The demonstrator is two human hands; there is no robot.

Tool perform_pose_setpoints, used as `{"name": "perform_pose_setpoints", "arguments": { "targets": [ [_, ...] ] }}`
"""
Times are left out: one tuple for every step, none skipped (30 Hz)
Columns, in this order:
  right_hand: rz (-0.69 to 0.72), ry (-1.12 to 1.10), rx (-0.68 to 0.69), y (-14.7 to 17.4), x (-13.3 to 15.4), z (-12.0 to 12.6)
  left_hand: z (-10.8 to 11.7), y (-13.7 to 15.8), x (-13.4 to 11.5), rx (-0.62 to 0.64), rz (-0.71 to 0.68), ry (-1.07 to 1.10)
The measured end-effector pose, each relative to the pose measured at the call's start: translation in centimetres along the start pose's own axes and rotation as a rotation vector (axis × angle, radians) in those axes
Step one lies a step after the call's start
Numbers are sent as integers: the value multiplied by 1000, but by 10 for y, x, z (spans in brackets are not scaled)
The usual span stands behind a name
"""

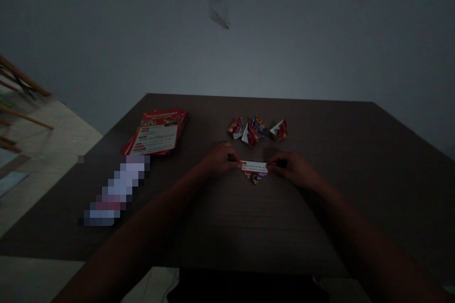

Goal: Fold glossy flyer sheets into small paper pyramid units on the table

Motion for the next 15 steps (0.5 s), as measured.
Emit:
{"name": "perform_pose_setpoints", "arguments": {
  "targets": [
    [-5,9,-11,0,0,0,0,0,-1,22,-13,-27],
    [-10,15,-20,0,0,0,0,0,-2,41,-26,-56],
    [-13,19,-28,0,0,1,0,1,-4,57,-40,-86],
    [-14,23,-34,0,1,1,0,1,-5,69,-53,-116],
    [-17,28,-42,0,1,2,0,2,-6,78,-64,-144],
    [-25,37,-53,0,1,2,0,2,-8,82,-74,-169],
    [-42,50,-65,0,1,3,0,2,-10,84,-83,-193],
    [-64,65,-77,0,1,4,-1,3,-12,85,-91,-217],
    [-88,77,-90,0,1,4,-1,3,-15,83,-100,-244],
    [-111,86,-99,0,0,5,-2,3,-18,81,-111,-274],
    [-130,95,-107,0,1,5,-3,3,-22,78,-120,-307],
    [-137,104,-111,0,1,4,-4,4,-27,82,-133,-338],
    [-133,116,-119,1,2,4,-6,4,-31,86,-136,-367],
    [-118,132,-131,1,3,4,-7,5,-35,81,-124,-401],
    [-96,153,-146,2,4,3,-8,5,-38,81,-105,-430]
  ]
}}
Point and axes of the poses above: each hand's wrist, its own y-axis away from the middle knuckle, its own z-axis out of the back of the hand, x = y × z, the point moved 3 cm from there along -y, towards the middle knuckle, and after that the axes turned 15 degrees about -z, right-handed, at the moved point
